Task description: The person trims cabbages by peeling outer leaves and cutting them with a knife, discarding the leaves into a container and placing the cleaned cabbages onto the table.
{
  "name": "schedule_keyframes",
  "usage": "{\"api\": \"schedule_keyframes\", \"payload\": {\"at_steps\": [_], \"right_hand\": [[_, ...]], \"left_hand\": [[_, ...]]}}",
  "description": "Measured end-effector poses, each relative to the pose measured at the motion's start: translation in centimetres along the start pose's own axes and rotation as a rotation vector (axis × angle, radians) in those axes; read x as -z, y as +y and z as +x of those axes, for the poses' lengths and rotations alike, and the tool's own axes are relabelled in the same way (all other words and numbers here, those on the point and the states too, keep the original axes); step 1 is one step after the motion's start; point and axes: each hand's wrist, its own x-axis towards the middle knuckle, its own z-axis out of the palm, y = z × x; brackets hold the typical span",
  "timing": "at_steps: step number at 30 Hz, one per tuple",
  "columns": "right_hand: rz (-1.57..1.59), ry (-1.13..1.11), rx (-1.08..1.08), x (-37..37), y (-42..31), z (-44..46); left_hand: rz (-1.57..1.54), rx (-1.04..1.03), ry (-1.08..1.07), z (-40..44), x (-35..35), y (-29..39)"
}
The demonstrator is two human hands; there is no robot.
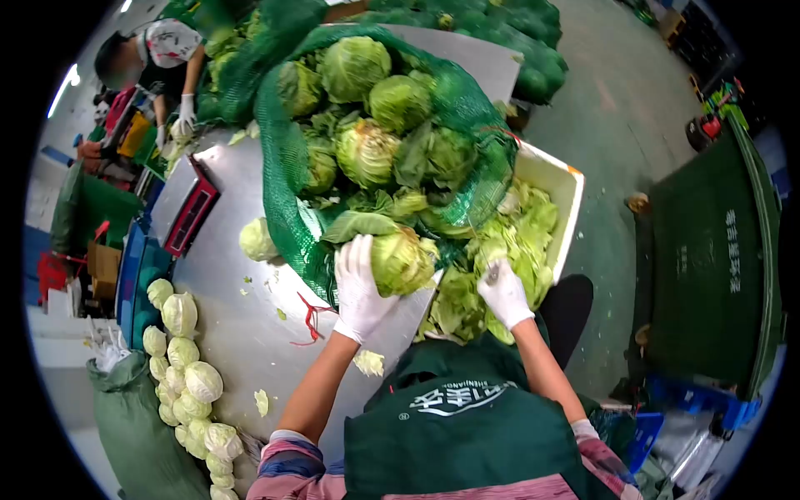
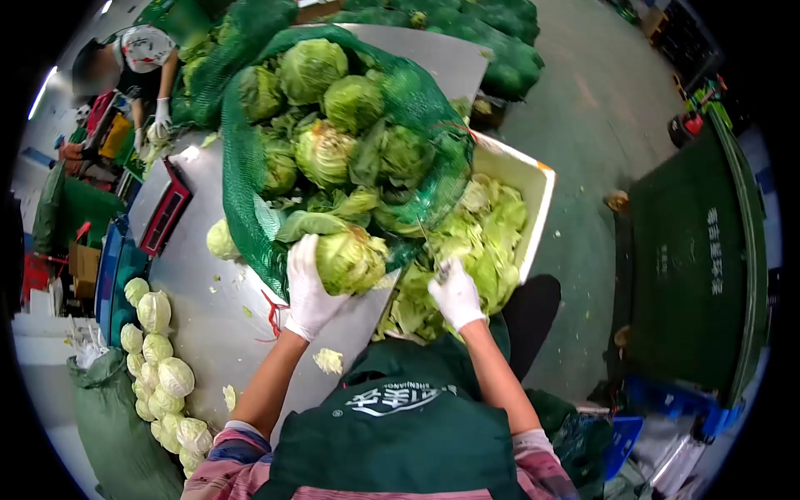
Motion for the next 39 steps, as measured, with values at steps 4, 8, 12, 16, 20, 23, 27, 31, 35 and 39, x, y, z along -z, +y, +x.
{"api": "schedule_keyframes", "payload": {"at_steps": [4,8,12,16,20,23,27,31,35,39], "right_hand": [[0.056,0.107,0.12,-0.4,-0.8,-0.7],[-0.151,0.017,0.149,-1.9,1.3,-2.5],[0.042,-0.032,0.239,-2.0,-1.6,-3.9],[-0.121,-0.075,0.257,-4.0,-1.0,-4.2],[-0.25,-0.067,0.346,-4.6,-1.0,-3.9],[-0.306,-0.118,0.375,-4.9,-0.6,-3.1],[-0.477,-0.238,0.295,-5.2,-1.0,-2.4],[-0.595,-0.411,0.186,-5.5,-2.7,-1.7],[-0.474,-0.498,-0.049,-8.2,0.7,-0.2],[0.016,-0.51,-0.055,-6.6,1.1,-0.5]], "left_hand": [[-0.049,-0.016,-0.226,-3.2,-3.8,1.6],[-0.214,0.213,-0.265,-2.6,-4.6,2.3],[-0.149,0.299,-0.307,-1.2,-5.1,1.8],[-0.194,0.381,-0.352,-0.1,-5.1,0.3],[-0.173,0.365,-0.377,-0.2,-5.2,0.5],[-0.147,0.327,-0.362,-0.3,-5.3,0.8],[-0.185,0.327,-0.325,-0.6,-5.5,0.6],[-0.169,0.304,-0.284,-1.4,-5.9,0.5],[-0.138,0.201,-0.151,-3.3,-5.8,2.5],[-0.227,0.255,-0.118,-6.4,-4.8,0.6]]}}
